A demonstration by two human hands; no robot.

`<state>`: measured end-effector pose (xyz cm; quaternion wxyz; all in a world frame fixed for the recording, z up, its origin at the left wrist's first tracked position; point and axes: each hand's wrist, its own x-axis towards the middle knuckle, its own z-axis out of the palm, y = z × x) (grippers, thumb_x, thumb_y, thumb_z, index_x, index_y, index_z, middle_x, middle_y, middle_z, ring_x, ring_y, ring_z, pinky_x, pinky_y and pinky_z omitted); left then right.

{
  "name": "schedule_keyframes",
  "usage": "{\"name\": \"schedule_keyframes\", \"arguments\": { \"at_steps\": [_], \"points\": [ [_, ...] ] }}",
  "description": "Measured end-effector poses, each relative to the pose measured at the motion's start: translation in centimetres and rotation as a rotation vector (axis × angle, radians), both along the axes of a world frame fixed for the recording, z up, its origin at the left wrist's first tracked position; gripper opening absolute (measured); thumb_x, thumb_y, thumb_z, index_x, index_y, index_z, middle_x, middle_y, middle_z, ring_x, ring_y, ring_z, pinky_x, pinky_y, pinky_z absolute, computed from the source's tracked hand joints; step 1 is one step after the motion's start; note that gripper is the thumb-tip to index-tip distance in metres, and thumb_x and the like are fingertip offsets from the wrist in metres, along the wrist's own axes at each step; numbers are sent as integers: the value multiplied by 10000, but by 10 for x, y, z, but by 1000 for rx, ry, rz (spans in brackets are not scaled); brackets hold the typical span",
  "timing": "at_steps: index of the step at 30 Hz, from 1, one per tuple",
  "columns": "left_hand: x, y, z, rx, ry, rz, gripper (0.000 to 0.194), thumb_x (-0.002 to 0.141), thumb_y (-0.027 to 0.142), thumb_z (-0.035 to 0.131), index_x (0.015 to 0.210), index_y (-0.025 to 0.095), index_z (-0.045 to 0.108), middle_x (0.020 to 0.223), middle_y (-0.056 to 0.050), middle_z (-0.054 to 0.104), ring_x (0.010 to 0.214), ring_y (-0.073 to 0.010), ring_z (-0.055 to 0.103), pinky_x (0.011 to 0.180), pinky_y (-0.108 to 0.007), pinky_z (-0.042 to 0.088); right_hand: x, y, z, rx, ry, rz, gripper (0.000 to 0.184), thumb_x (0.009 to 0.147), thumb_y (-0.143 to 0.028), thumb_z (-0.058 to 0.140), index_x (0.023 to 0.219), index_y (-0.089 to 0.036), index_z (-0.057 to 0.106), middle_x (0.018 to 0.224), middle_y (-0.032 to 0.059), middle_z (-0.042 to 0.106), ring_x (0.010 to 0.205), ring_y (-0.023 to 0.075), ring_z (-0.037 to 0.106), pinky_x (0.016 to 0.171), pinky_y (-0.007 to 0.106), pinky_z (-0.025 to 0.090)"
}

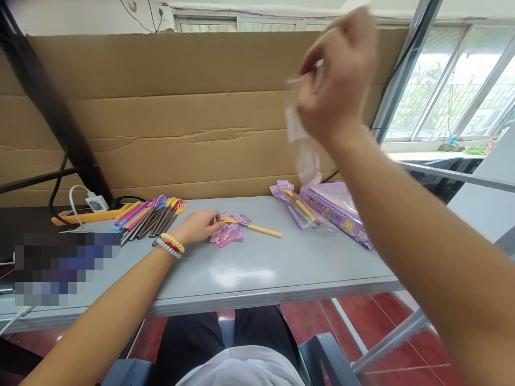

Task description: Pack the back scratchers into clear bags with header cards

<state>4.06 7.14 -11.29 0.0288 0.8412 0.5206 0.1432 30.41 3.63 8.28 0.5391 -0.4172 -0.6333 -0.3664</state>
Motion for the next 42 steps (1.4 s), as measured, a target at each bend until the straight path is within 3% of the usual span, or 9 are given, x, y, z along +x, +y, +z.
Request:
{"name": "schedule_keyframes", "arguments": {
  "at_steps": [3, 6, 13, 18, 23, 30, 33, 38, 42],
  "points": [
    [-1, -1, 0, 9, -86, -19, 445, 856, 531, 376, 1136, 204, 491, 708, -5, 627, 697, -180, 586, 581, -267, 363, -40, 15, -28, 182, -195, 79, 140, 743, -56, 504, 722, -189, 542, 947, 69, 531, 981, 179, 492, 866, 362, 421],
    [-2, -5, 2, 16, -163, -72, 641, 815, 624, 403, 1276, 180, 368, 728, 9, 606, 676, -162, 576, 587, -257, 375, -63, 34, -53, 171, -134, 166, 117, 815, -148, 458, 754, -207, 539, 991, 64, 500, 1003, 197, 499, 836, 391, 454],
    [1, -10, 7, 124, -171, 36, 901, 656, 746, 512, 1321, 174, 310, 787, -2, 591, 689, -164, 571, 563, -253, 360, -61, 49, -82, 266, 121, 269, 130, 839, -226, 404, 813, -214, 531, 997, 80, 472, 1005, 208, 504, 766, 384, 475],
    [6, -9, 4, 141, -130, 93, 829, 679, 724, 514, 1286, 178, 370, 712, 8, 597, 681, -177, 591, 559, -257, 362, -42, 46, -106, 179, 258, 220, 101, 772, -166, 426, 742, -219, 507, 954, 87, 485, 1000, 238, 502, 764, 411, 458],
    [11, -9, -2, 121, -62, -15, 524, 769, 604, 494, 1109, 209, 546, 746, -10, 633, 737, -185, 609, 602, -260, 380, -25, 55, -148, 136, 158, 356, 103, 604, -120, 487, 599, -205, 429, 808, 62, 523, 810, 212, 538, 723, 391, 447],
    [11, -7, -5, 59, -85, -22, 420, 805, 523, 485, 1062, 197, 551, 765, -23, 663, 710, -189, 610, 598, -264, 388, -25, 66, -204, -460, -30, 563, 83, 583, -121, 446, 547, -195, 454, 559, 8, 534, 559, 137, 482, 562, 269, 385],
    [9, -6, -6, -21, -262, 8, 555, 827, 544, 445, 1233, 168, 406, 716, -1, 661, 674, -182, 608, 596, -263, 400, -35, 60, -208, -773, -149, 645, 84, 595, -132, 428, 572, -185, 490, 546, -5, 533, 533, 116, 457, 531, 239, 348],
    [9, -6, -7, -39, -457, -12, 686, 860, 526, 388, 1393, 148, 177, 825, -12, 674, 723, -163, 618, 650, -252, 419, -50, 50, -207, -1010, -301, 716, 115, 586, -117, 407, 597, -174, 506, 584, -11, 540, 560, 103, 439, 556, 224, 334],
    [9, -4, -7, -34, -340, -12, 567, 890, 477, 332, 1376, 186, 309, 722, 0, 655, 668, -171, 602, 626, -257, 412, -49, 48, -208, -1142, -326, 717, 129, 589, -117, 406, 610, -171, 521, 574, -20, 528, 546, 97, 424, 536, 220, 320]
  ]
}}
